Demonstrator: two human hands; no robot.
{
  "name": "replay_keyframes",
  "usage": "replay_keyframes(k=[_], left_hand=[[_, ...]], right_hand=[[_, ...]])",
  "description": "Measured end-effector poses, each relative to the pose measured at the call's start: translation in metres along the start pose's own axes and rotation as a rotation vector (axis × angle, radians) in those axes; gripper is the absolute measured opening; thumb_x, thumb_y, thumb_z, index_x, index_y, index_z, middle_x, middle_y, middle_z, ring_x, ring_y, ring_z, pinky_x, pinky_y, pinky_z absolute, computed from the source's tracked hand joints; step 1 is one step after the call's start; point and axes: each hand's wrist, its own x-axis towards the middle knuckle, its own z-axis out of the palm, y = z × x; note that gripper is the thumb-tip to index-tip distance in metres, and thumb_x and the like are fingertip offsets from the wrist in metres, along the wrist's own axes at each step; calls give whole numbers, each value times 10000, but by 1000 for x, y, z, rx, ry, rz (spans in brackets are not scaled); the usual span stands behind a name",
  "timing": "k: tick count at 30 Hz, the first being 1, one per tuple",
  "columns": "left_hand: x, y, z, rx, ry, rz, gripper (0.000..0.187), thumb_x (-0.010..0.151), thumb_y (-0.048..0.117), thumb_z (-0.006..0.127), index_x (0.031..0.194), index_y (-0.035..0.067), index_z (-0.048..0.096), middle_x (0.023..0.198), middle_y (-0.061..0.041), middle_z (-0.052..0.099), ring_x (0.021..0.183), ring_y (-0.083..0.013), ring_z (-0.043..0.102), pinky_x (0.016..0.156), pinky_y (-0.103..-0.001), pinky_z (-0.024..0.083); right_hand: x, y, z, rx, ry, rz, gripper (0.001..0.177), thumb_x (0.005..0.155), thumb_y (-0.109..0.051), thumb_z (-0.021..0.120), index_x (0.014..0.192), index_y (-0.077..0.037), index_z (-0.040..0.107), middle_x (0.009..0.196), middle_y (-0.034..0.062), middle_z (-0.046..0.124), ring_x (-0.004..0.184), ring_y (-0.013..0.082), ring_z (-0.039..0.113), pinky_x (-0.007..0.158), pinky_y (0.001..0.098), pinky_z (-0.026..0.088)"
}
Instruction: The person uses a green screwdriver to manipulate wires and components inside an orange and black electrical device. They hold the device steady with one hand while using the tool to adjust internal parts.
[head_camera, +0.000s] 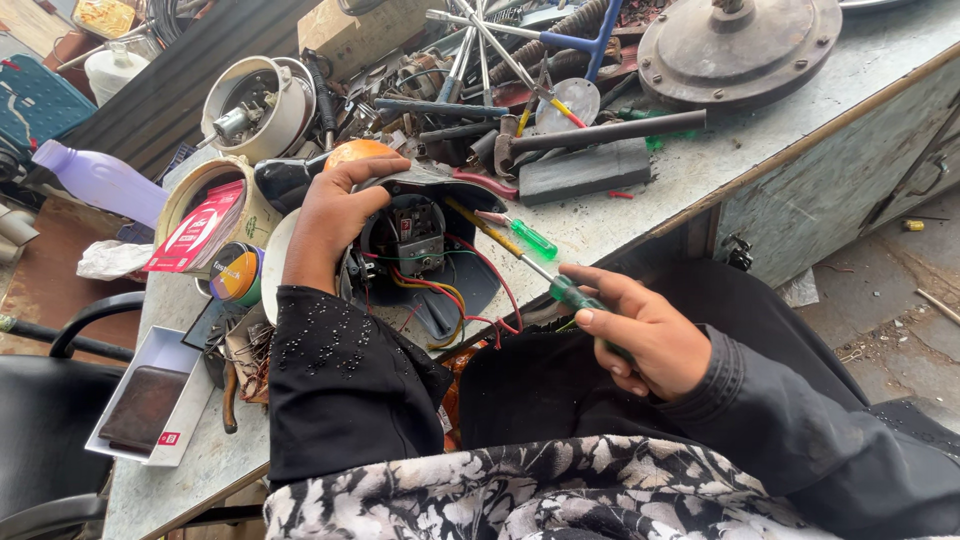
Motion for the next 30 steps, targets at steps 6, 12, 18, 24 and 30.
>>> replay_keyframes(k=[6, 12, 18, 24, 30], left_hand=[[-1, 7, 0, 43, -4, -57, 451, 793, -1, 586, 1184, 112, 778, 1102, -44, 773, 1000, -97, 687, 922, -220, 511], [-1, 3, 0, 26, -3, -90, 463, 787, -6, 581, 1188, 114, 780, 1094, -41, 772, 977, -93, 684, 907, -217, 517], [-4, 18, -1, 126, -29, 103, 347, 864, 54, 669, 1197, 92, 759, 1211, -79, 755, 1169, -166, 670, 1035, -257, 459], [-37, 71, 34, 694, 153, 614, 297, 854, 47, 682, 1128, 94, 786, 1268, -121, 730, 1264, -305, 623, 1094, -456, 409], [-83, 82, 130, 763, 27, 739, 300, 836, 53, 623, 1119, 67, 722, 1195, -86, 746, 1235, -272, 662, 1107, -487, 480]], right_hand=[[1, 3, 11, -1090, 119, -958, 544, 994, -122, 589, 1514, -50, 446, 1064, 100, 614, 839, 245, 680, 702, 352, 569], [-11, -13, 28, -1627, 207, -499, 672, 822, -71, 610, 1486, -94, 505, 1294, 177, 584, 744, 285, 713, 555, 399, 573], [-16, -31, 34, -1766, 333, -676, 558, 821, -85, 604, 1376, -139, 594, 1203, 115, 622, 713, 228, 702, 564, 362, 573], [-11, -35, 35, -1653, 331, -652, 544, 816, -100, 662, 1356, -144, 607, 1226, 143, 594, 733, 263, 720, 586, 389, 577], [-14, -32, 31, -1318, 332, -716, 588, 797, -211, 763, 1329, -99, 539, 1266, 150, 563, 838, 310, 711, 687, 386, 576]])
